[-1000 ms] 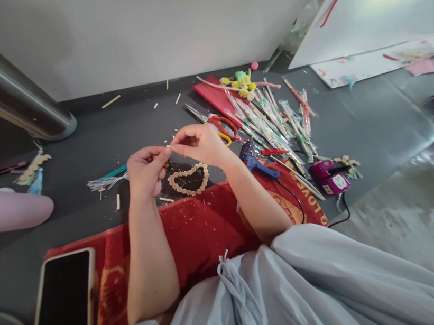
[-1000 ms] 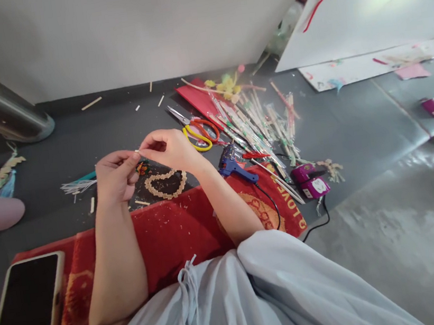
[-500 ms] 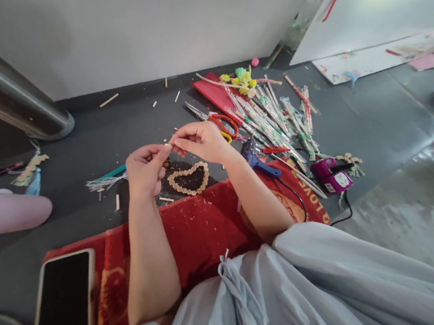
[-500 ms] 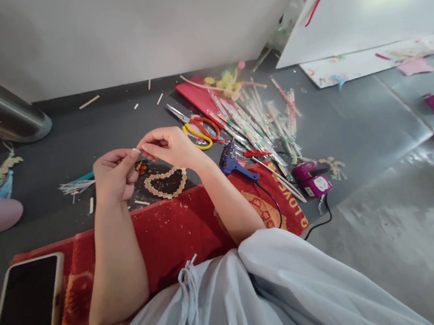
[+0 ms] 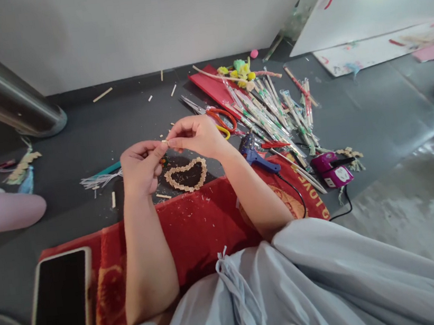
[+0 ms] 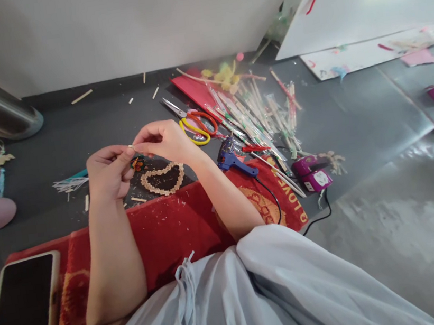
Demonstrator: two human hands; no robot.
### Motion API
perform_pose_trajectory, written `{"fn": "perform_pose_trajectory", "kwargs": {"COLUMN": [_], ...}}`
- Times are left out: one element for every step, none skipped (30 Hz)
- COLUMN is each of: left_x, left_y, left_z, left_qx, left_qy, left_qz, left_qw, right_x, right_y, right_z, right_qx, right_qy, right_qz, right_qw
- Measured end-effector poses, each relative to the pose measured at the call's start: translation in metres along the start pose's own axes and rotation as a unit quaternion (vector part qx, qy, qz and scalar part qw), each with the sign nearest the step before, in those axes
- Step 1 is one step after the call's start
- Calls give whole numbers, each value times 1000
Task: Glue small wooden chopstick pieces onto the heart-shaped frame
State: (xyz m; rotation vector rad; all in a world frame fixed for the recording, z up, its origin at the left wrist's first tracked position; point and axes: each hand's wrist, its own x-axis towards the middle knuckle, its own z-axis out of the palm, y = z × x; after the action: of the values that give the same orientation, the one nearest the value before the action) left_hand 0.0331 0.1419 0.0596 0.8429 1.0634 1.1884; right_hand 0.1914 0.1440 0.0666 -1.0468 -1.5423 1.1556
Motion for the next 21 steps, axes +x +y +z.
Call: {"fn": "perform_pose_trajectory", "kwargs": {"left_x": [0, 0, 0, 1, 1, 1, 2, 2, 3, 4, 5, 5, 6, 7, 7, 7, 7, 6, 5, 4, 3], "left_y": [0, 0, 0, -1, -1, -1, -1, -2, -3, -4, -5, -7, -8, -9, -9, -9, -8, -7, -5, -3, -1], "left_z": [0, 1, 2, 3, 4, 5, 6, 6, 6, 6, 6, 5, 5, 5, 5, 6, 6, 7, 8, 8, 8], "left_qx": [4, 7, 10, 14, 19, 23, 29, 35, 41, 47, 54, 62, 69, 76, 80, 82, 79, 70, 54, 34, 11], "left_qy": [1, 3, 6, 9, 13, 18, 23, 27, 32, 36, 39, 42, 43, 45, 47, 50, 56, 61, 65, 65, 59], "left_qz": [3, 7, 12, 16, 18, 20, 22, 25, 30, 35, 41, 46, 50, 54, 57, 57, 53, 46, 34, 18, 1], "left_qw": [1000, 1000, 1000, 1000, 1000, 999, 999, 999, 998, 998, 997, 996, 995, 995, 994, 994, 994, 995, 996, 997, 998], "right_x": [0, 0, 0, 1, 1, 2, 2, 3, 3, 3, 4, 4, 4, 3, 3, 3, 3, 4, 4, 5, 5], "right_y": [-1, -1, -2, -2, -2, -1, -1, 1, 2, 3, 4, 5, 5, 6, 6, 6, 6, 6, 7, 8, 9], "right_z": [0, 0, 1, 1, 2, 3, 4, 4, 5, 6, 6, 7, 8, 8, 9, 10, 11, 11, 11, 11, 9], "right_qx": [-1, -4, -10, -16, -23, -29, -33, -38, -43, -48, -53, -58, -62, -67, -72, -74, -73, -67, -57, -44, -30], "right_qy": [1, 3, 6, 10, 14, 21, 28, 34, 40, 43, 45, 47, 49, 51, 54, 56, 59, 62, 66, 72, 76], "right_qz": [0, -1, -1, -1, -1, 0, 1, 2, 2, 1, -1, -3, -3, -1, 4, 10, 15, 20, 25, 31, 38], "right_qw": [1000, 1000, 1000, 1000, 1000, 999, 999, 999, 998, 998, 998, 997, 997, 996, 996, 996, 995, 996, 996, 996, 996]}}
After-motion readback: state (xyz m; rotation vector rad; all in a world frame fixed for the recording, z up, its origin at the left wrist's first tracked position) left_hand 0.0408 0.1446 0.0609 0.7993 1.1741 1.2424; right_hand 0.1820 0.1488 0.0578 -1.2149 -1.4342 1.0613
